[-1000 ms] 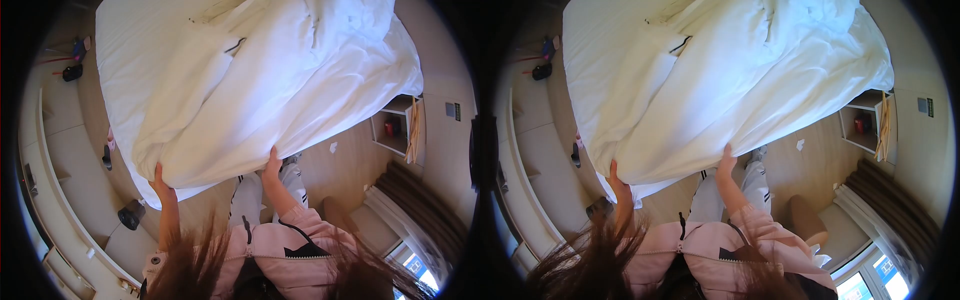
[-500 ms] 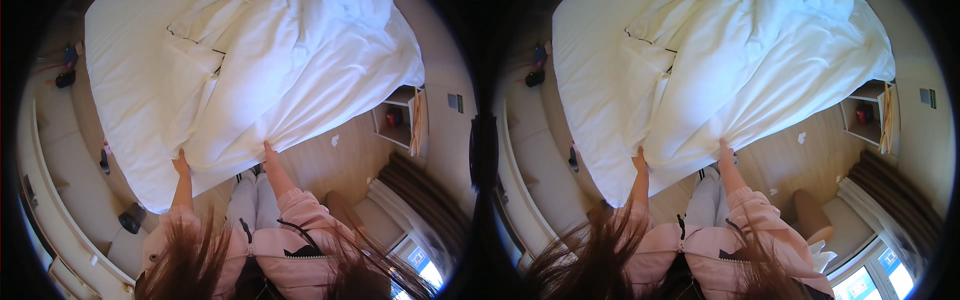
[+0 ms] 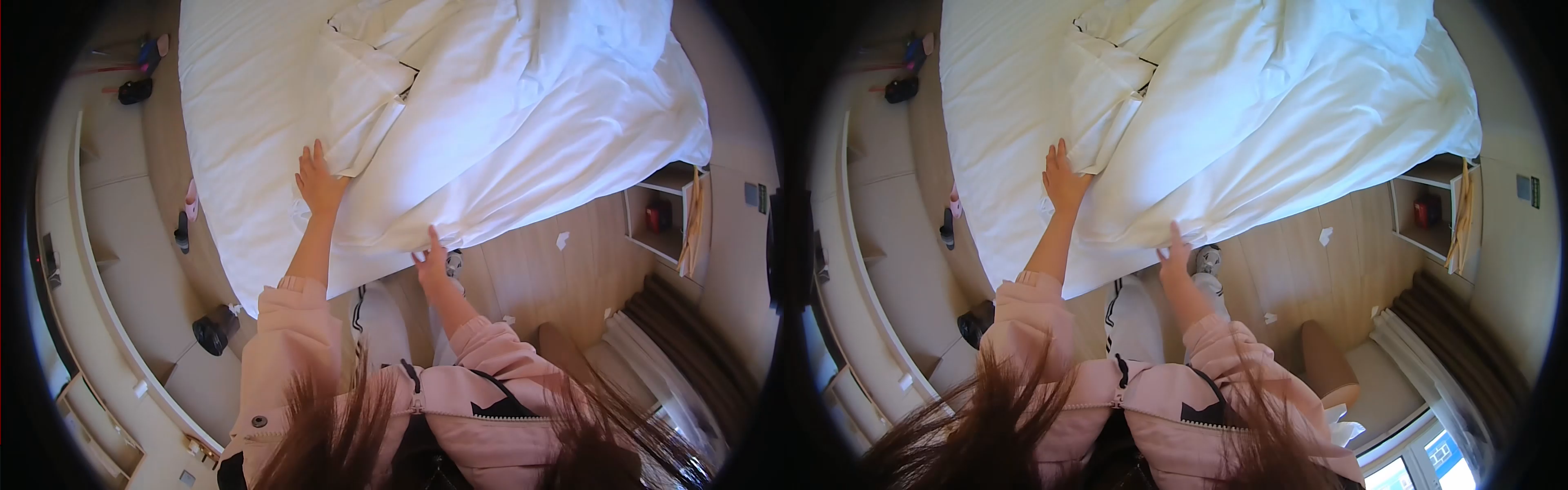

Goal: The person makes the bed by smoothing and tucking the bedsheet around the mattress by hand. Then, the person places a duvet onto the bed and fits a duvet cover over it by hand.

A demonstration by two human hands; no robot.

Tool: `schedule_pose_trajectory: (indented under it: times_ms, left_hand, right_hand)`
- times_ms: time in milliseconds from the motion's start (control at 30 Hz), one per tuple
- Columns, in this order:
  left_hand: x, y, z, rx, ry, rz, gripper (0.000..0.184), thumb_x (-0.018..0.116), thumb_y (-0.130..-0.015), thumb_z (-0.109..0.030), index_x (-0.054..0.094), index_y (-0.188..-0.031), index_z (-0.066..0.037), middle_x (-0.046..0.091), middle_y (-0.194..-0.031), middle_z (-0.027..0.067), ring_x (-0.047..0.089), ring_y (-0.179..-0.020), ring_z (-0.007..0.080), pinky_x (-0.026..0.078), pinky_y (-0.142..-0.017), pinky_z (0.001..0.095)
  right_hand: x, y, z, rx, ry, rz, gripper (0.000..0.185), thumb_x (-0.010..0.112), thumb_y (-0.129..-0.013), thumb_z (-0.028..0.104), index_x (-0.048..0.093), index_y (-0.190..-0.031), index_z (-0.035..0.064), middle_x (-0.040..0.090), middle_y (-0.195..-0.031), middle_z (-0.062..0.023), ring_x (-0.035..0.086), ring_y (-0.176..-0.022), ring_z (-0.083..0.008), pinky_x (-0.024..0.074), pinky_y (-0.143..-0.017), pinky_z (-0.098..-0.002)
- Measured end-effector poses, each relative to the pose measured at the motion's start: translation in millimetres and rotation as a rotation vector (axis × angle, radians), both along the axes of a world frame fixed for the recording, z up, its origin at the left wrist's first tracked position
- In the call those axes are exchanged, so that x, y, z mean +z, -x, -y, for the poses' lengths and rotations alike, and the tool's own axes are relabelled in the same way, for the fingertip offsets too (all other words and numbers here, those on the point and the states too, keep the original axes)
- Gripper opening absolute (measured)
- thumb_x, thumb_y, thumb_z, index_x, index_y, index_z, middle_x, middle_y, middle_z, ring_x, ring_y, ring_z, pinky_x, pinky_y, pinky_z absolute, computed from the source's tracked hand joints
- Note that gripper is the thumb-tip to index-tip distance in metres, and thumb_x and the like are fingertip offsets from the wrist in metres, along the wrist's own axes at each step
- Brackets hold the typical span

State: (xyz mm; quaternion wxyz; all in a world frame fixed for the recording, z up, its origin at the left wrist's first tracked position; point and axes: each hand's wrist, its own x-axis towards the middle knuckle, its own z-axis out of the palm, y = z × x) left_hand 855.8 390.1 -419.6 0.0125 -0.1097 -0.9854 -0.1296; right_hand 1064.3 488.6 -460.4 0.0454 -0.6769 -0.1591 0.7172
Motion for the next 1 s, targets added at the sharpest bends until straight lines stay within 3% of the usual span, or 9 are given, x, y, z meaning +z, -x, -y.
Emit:
schedule_pose_trajectory:
  times_ms: [133,200,333,400,533,600,700,933,1000]
  left_hand:
    - [2,26,-5,-0.019,-0.004,0.168,0.074,0.063,-0.063,-0.032,0.027,-0.125,-0.015,0.03,-0.125,0.0141,0.034,-0.112,0.0296,0.032,-0.087,0.0437]
    - [-1,48,1,-0.052,-0.018,0.481,0.06,0.057,-0.068,-0.026,0.034,-0.121,-0.013,0.041,-0.115,0.0157,0.043,-0.103,0.0298,0.037,-0.082,0.0374]
    - [-25,76,32,0.009,-0.137,0.437,0.047,0.05,-0.071,-0.021,0.041,-0.115,-0.008,0.05,-0.105,0.0154,0.05,-0.094,0.0287,0.041,-0.075,0.0321]
    - [-40,82,53,-0.075,-0.801,0.373,0.041,0.045,-0.075,-0.022,0.044,-0.111,-0.002,0.052,-0.102,0.015,0.052,-0.09,0.0268,0.042,-0.072,0.0312]
    - [-4,74,68,0.108,-0.933,0.59,0.043,0.042,-0.077,-0.024,0.043,-0.11,0.004,0.051,-0.104,0.0147,0.051,-0.093,0.0225,0.04,-0.077,0.0295]
    - [-10,81,97,0.223,-1.272,0.708,0.046,0.041,-0.081,-0.03,0.041,-0.112,0.005,0.049,-0.107,0.0127,0.047,-0.099,0.02,0.037,-0.084,0.0297]
    - [29,64,110,0.256,-1.349,0.893,0.05,0.042,-0.082,-0.036,0.04,-0.112,0.004,0.049,-0.108,0.0111,0.047,-0.099,0.0192,0.037,-0.085,0.0293]
    - [44,86,157,0.171,-1.136,0.646,0.06,0.048,-0.078,-0.043,0.038,-0.114,0.004,0.045,-0.111,0.0105,0.045,-0.098,0.0158,0.034,-0.085,0.0257]
    - [74,77,171,0.209,-1.145,0.668,0.06,0.048,-0.078,-0.042,0.038,-0.115,0.004,0.043,-0.114,0.0103,0.043,-0.1,0.016,0.033,-0.086,0.0258]
  right_hand:
    - [3,11,49,0.064,0.142,-0.178,0.063,0.065,-0.066,0.037,0.031,-0.115,0.0144,0.039,-0.114,-0.0029,0.033,-0.109,-0.0194,0.0297,-0.086,-0.0434]
    - [1,20,68,-0.007,0.191,-0.227,0.061,0.062,-0.068,0.037,0.032,-0.116,0.0141,0.039,-0.115,-0.0032,0.034,-0.11,-0.0195,0.0301,-0.086,-0.043]
    - [-16,37,110,-0.27,0.293,-0.502,0.054,0.054,-0.075,0.036,0.033,-0.119,0.0127,0.039,-0.118,-0.0044,0.037,-0.109,-0.0218,0.0317,-0.088,-0.0425]
    - [-17,50,125,-0.335,0.262,-0.54,0.052,0.052,-0.077,0.035,0.033,-0.119,0.011,0.04,-0.118,-0.0054,0.038,-0.109,-0.0227,0.0322,-0.089,-0.0417]
    - [-17,57,133,-0.35,0.15,-0.505,0.049,0.049,-0.079,0.033,0.033,-0.118,0.0066,0.042,-0.116,-0.0077,0.04,-0.107,-0.023,0.0331,-0.09,-0.038]
    - [-13,57,134,-0.354,0.092,-0.456,0.049,0.049,-0.08,0.033,0.034,-0.117,0.0052,0.043,-0.115,-0.008,0.041,-0.106,-0.0227,0.0336,-0.089,-0.0365]
    - [-12,55,135,-0.396,0.026,-0.381,0.051,0.052,-0.079,0.03,0.034,-0.117,0.0021,0.044,-0.113,-0.0095,0.043,-0.103,-0.0225,0.0363,-0.087,-0.0348]
    - [13,45,140,-0.453,-0.11,-0.241,0.05,0.051,-0.079,0.026,0.033,-0.117,-0.0021,0.044,-0.11,-0.0118,0.045,-0.1,-0.0238,0.0407,-0.081,-0.0347]
    - [21,44,145,-0.455,-0.131,-0.227,0.05,0.051,-0.079,0.025,0.032,-0.117,-0.0022,0.044,-0.11,-0.0118,0.045,-0.1,-0.0239,0.0407,-0.081,-0.0346]
